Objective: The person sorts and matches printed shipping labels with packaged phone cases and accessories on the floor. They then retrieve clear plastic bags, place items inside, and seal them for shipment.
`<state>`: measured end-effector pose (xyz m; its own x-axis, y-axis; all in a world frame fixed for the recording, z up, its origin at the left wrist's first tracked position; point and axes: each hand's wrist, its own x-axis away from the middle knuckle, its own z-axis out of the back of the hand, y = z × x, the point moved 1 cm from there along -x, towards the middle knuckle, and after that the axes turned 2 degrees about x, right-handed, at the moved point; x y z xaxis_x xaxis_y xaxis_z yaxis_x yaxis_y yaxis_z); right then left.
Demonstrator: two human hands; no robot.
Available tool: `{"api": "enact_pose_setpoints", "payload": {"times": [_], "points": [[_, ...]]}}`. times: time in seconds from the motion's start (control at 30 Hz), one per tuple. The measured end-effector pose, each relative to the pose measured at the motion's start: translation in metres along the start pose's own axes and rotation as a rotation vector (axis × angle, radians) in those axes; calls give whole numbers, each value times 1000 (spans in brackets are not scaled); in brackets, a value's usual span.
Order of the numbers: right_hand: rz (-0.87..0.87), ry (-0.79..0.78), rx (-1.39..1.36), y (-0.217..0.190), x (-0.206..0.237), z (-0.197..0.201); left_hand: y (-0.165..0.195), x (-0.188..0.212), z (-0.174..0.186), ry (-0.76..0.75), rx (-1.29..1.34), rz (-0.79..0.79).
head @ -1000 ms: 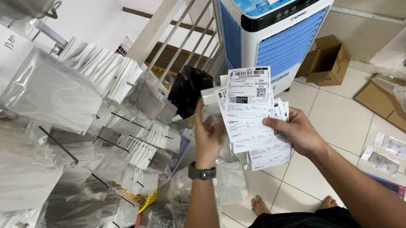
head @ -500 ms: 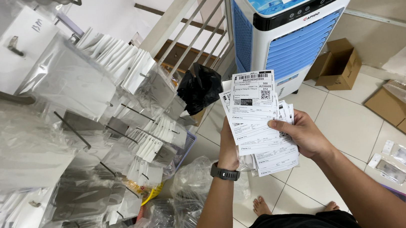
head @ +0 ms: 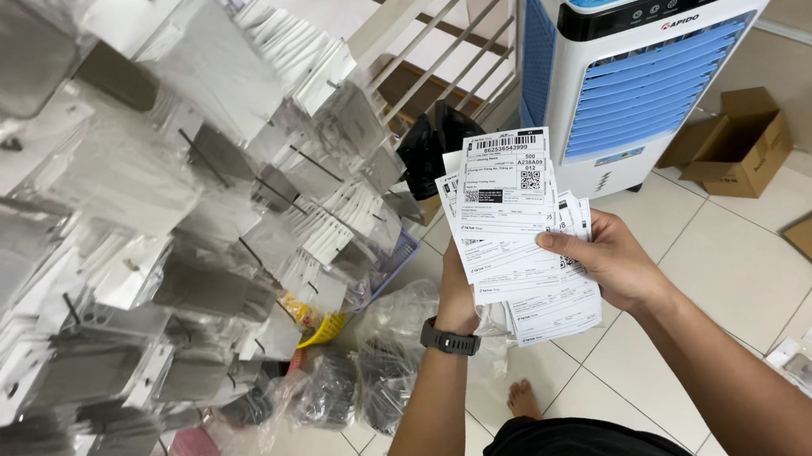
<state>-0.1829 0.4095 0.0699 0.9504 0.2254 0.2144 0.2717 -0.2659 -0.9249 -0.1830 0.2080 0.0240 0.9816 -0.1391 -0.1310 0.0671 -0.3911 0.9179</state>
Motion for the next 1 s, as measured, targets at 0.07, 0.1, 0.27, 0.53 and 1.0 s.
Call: {"api": "enact_pose_setpoints", "payload": {"times": [0.07,0.1,0.27,0.53,1.0], "points": [[1,-26,4,-4,18,-1,6,20,-10,13,-20,-33],[-1,-33,8,-5,26,-1,8,30,-15,25,-34,-38],[-9,-65,37,2,70,4,3,78,-32,86,-67,-22],[-130,-121,-29,49,117,-10,-4,158,-26,117,172,-252],[-275,-113,201,167,110,-177,116,285,151,343,-204,152]]}}
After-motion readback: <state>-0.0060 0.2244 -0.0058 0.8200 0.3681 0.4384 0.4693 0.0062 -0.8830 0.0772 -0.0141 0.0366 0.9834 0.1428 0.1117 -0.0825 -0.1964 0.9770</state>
